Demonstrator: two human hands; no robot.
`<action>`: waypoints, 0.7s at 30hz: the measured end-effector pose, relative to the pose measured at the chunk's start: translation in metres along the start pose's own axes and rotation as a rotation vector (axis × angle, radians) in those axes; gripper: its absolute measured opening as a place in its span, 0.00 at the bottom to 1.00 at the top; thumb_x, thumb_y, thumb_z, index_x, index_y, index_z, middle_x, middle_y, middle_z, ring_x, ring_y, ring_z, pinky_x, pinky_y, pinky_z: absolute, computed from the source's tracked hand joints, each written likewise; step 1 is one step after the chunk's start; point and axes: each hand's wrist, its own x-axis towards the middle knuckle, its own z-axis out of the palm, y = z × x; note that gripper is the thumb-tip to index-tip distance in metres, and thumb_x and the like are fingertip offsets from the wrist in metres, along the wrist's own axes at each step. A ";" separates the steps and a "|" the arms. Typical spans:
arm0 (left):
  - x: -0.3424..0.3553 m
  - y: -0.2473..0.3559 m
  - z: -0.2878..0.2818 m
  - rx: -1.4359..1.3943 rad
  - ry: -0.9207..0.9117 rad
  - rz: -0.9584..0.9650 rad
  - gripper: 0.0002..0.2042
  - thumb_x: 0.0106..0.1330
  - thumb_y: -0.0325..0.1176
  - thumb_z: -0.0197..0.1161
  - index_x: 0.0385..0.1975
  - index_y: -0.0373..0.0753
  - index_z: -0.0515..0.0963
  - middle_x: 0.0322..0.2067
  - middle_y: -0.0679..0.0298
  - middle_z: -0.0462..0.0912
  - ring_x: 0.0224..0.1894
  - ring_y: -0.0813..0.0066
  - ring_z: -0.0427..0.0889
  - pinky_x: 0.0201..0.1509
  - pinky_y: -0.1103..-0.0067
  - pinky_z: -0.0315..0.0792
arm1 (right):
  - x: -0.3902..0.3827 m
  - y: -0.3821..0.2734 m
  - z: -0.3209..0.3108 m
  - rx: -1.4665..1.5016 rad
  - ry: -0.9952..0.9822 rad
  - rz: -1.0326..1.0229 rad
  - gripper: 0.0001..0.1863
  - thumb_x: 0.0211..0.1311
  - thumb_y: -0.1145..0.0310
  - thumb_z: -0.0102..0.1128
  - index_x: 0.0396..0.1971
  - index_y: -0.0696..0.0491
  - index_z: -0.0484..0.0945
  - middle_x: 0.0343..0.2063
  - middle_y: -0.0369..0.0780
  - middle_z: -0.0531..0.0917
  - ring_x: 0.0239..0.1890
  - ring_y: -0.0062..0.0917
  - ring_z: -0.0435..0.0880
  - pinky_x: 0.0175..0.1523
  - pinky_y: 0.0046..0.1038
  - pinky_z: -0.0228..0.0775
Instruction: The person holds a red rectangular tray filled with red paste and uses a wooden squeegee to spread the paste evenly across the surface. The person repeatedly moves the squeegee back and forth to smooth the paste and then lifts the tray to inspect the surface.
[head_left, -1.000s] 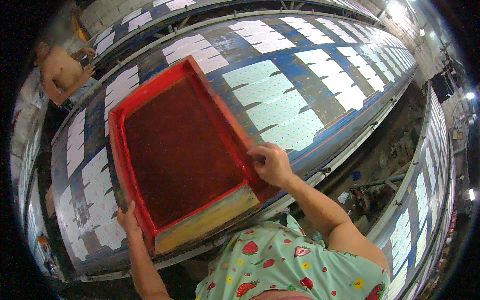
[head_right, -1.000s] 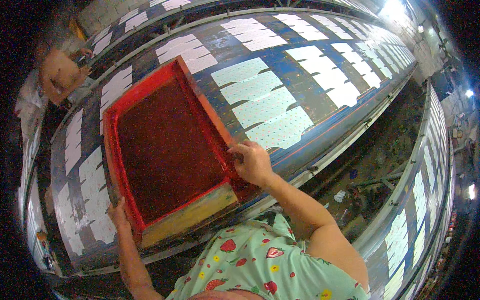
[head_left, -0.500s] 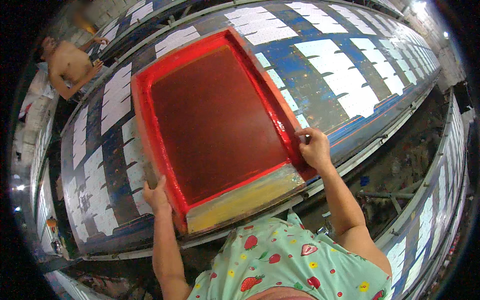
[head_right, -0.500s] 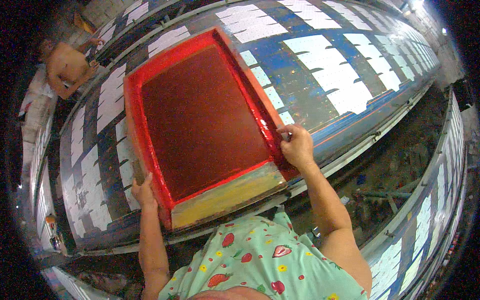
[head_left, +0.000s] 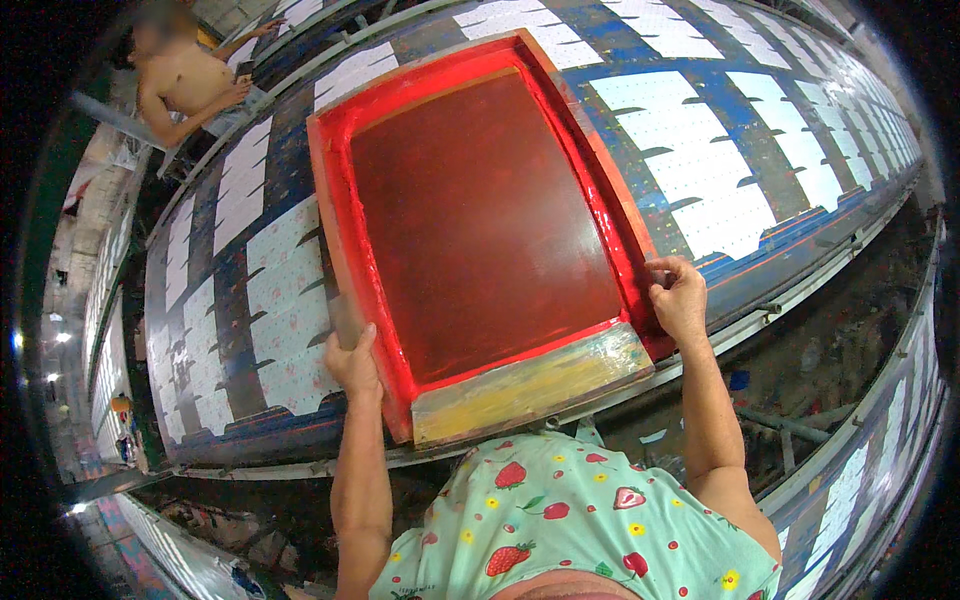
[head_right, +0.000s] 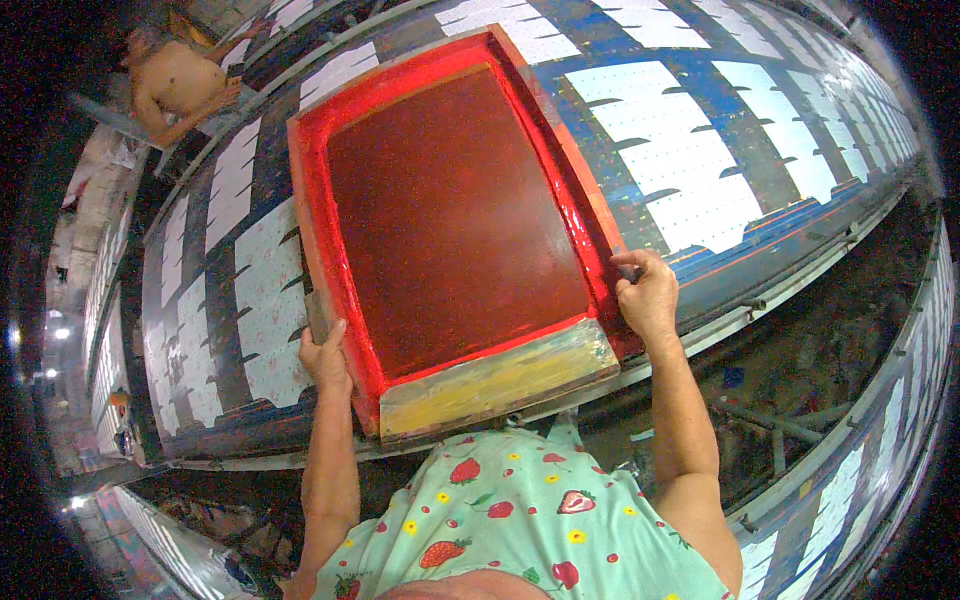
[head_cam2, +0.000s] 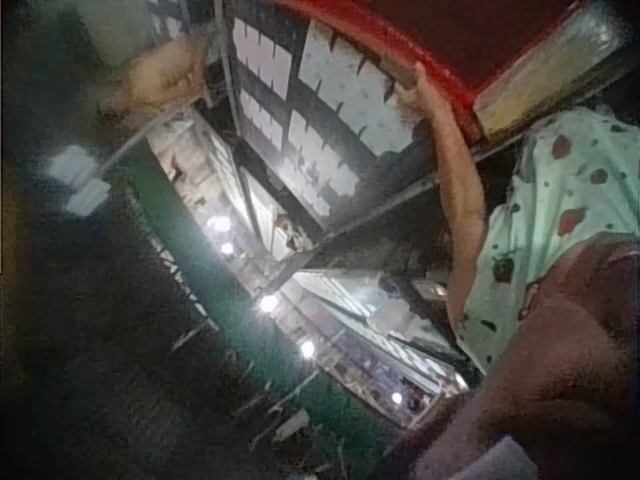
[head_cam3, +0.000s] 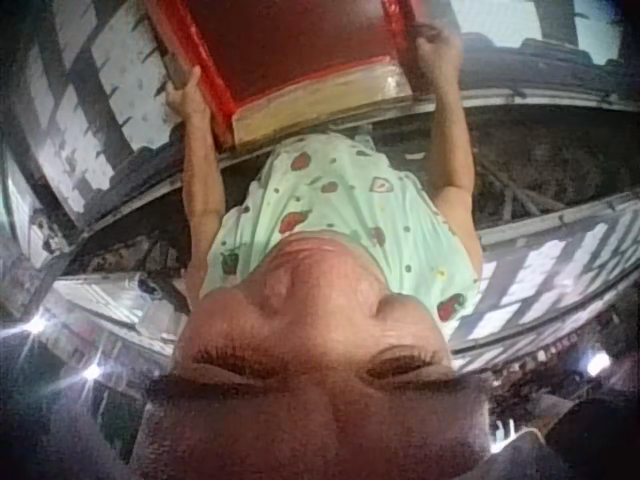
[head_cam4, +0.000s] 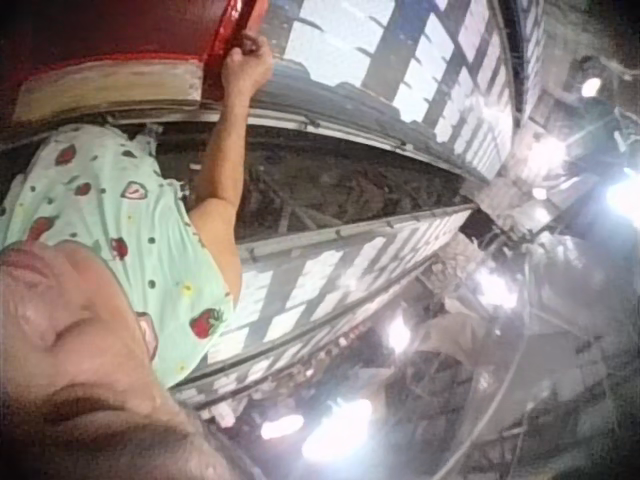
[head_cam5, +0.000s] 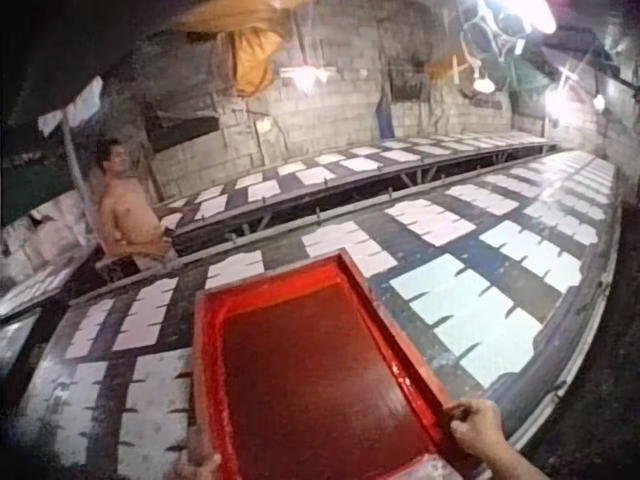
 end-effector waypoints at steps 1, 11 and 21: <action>-0.001 0.000 0.003 0.009 0.001 -0.004 0.21 0.64 0.24 0.82 0.55 0.32 0.83 0.49 0.60 0.90 0.48 0.68 0.88 0.58 0.70 0.81 | 0.001 0.006 -0.002 0.006 -0.009 0.022 0.17 0.54 0.80 0.68 0.44 0.51 0.93 0.42 0.43 0.91 0.39 0.40 0.90 0.50 0.40 0.84; 0.000 -0.010 0.013 0.099 0.002 -0.031 0.21 0.62 0.28 0.85 0.52 0.32 0.85 0.46 0.60 0.91 0.46 0.68 0.89 0.56 0.68 0.81 | -0.049 -0.029 -0.029 -0.287 -0.087 -0.639 0.30 0.54 0.70 0.83 0.60 0.47 0.88 0.65 0.46 0.85 0.67 0.47 0.84 0.71 0.47 0.78; -0.002 -0.018 0.015 0.245 0.004 0.083 0.26 0.59 0.40 0.86 0.52 0.32 0.86 0.47 0.47 0.93 0.50 0.50 0.92 0.59 0.59 0.83 | -0.120 -0.116 0.019 -0.460 -0.546 -0.895 0.27 0.56 0.77 0.72 0.59 0.49 0.89 0.58 0.42 0.90 0.62 0.40 0.87 0.70 0.47 0.76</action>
